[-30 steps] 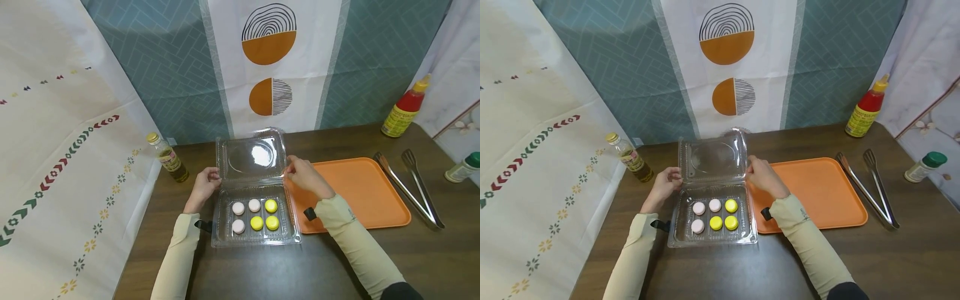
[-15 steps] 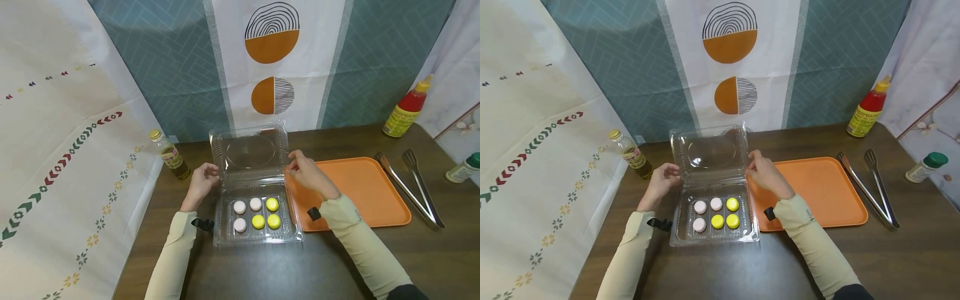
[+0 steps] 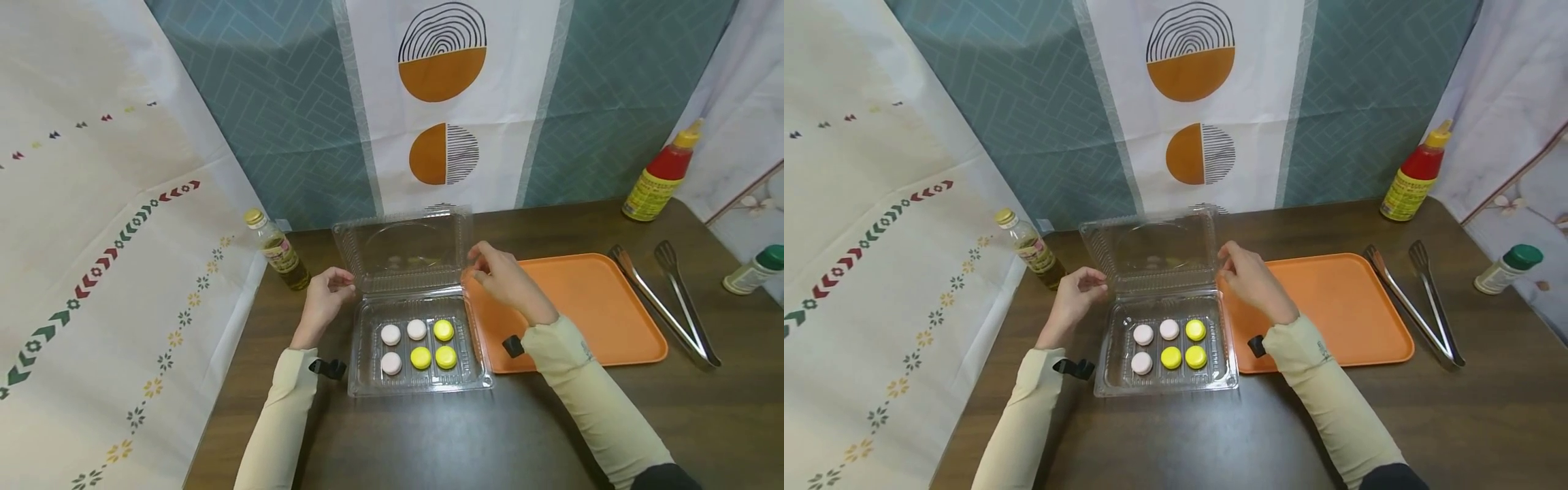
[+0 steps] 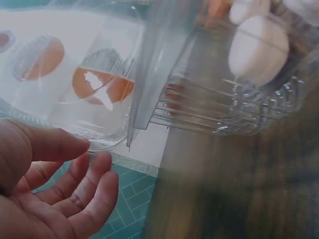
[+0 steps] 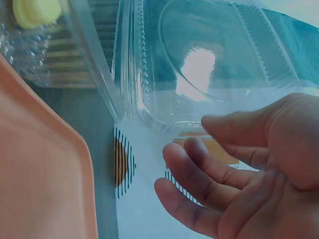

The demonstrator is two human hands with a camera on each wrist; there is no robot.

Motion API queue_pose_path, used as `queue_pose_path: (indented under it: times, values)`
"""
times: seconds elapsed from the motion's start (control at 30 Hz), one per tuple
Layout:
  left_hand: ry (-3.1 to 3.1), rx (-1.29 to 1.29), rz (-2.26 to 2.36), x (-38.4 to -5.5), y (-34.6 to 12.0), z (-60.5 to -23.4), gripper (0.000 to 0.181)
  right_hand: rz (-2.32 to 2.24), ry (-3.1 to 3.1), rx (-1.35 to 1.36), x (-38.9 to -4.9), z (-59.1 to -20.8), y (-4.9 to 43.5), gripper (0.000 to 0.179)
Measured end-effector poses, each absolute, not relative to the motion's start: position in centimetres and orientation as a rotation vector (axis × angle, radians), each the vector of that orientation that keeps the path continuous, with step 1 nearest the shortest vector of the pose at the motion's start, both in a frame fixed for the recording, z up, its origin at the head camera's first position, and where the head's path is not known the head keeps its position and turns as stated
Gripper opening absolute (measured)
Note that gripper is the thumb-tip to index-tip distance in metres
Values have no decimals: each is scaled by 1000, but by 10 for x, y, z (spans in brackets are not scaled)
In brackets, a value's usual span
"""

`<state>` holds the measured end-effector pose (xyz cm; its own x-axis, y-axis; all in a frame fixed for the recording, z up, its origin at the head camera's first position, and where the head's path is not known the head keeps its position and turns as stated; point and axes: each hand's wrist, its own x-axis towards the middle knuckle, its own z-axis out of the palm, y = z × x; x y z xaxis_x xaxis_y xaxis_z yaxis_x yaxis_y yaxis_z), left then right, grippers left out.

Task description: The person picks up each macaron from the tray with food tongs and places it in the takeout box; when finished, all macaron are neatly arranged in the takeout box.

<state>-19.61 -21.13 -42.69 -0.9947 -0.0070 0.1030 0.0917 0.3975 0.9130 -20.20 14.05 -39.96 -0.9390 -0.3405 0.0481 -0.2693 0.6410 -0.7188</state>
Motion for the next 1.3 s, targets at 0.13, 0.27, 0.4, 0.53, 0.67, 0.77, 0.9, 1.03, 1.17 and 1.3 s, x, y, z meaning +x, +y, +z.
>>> queue_pose_path:
  times: [0.13,0.27,0.4,0.53,0.67,0.77,0.9,1.03,1.17,1.3]
  values:
    - [-2553,-79,-1683,-188,-215,-426,17,-1198,2755,-522,-193,-399,140,30]
    - [-2557,-56,-1736,-178,-218,-422,23,-1201,2766,-545,-182,-397,142,34]
    - [-2576,-87,-1761,-165,-220,-416,27,-1211,2773,-571,-170,-395,146,31]
    - [-2580,-149,-1788,-150,-221,-412,37,-1216,2782,-622,-158,-391,148,25]
    - [-2573,-180,-1834,-131,-219,-411,47,-1223,2769,-712,-146,-393,152,32]
    - [-2556,-226,-1872,-117,-218,-412,53,-1259,2732,-753,-137,-396,155,43]
    - [-2514,-295,-1888,-103,-219,-416,56,-1302,2694,-729,-125,-402,158,46]
    - [-2518,-365,-1803,-89,-221,-422,49,-1342,2663,-694,-115,-409,158,42]
    - [-2514,-390,-1789,-76,-220,-430,45,-1371,2636,-662,-106,-417,156,45]
    - [-2484,-367,-1803,-67,-218,-440,44,-1373,2647,-628,-100,-424,152,46]
